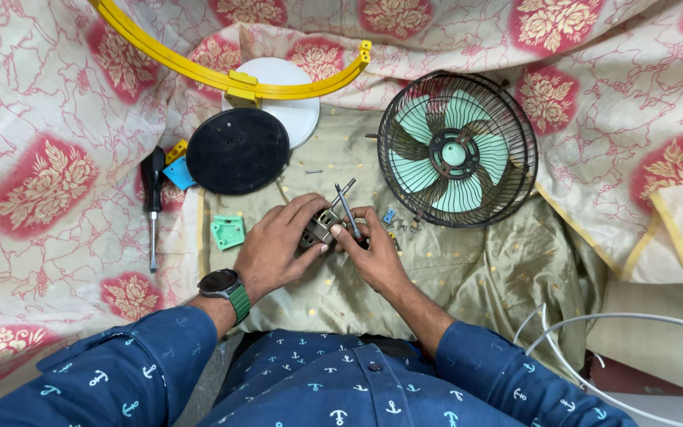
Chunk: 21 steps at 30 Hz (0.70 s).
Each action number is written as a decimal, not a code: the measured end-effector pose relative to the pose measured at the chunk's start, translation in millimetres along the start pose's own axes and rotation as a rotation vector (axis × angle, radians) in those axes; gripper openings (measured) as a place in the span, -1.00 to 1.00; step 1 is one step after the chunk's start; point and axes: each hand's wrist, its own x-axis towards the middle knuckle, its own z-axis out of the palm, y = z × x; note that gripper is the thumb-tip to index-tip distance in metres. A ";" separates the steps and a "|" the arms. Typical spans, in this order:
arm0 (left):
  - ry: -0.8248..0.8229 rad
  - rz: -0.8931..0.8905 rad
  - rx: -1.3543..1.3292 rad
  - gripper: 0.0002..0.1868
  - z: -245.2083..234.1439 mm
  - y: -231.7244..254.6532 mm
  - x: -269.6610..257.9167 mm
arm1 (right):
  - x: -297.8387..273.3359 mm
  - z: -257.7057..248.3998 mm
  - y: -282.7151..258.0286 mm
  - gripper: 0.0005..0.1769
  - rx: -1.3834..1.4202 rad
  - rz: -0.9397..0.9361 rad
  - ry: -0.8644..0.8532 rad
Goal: The person uses a screwdriver to remove screws from a fan motor housing, then handles the fan blade and cage. The person continues to manipulate the motor housing and blade components on a patterned cloth surface.
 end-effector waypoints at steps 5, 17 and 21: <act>-0.012 -0.008 -0.014 -0.32 0.4 -2.9 -2.2 | 1.7 1.6 5.2 -0.62 -0.031 0.006 0.025; -0.020 -0.002 -0.040 -0.31 -2.1 -0.9 -2.4 | -9.3 2.2 2.7 -0.66 0.031 -0.075 0.030; -0.038 -0.020 -0.039 -0.31 -2.7 -0.8 -3.3 | -6.6 -0.7 0.2 -0.64 -0.029 0.047 0.017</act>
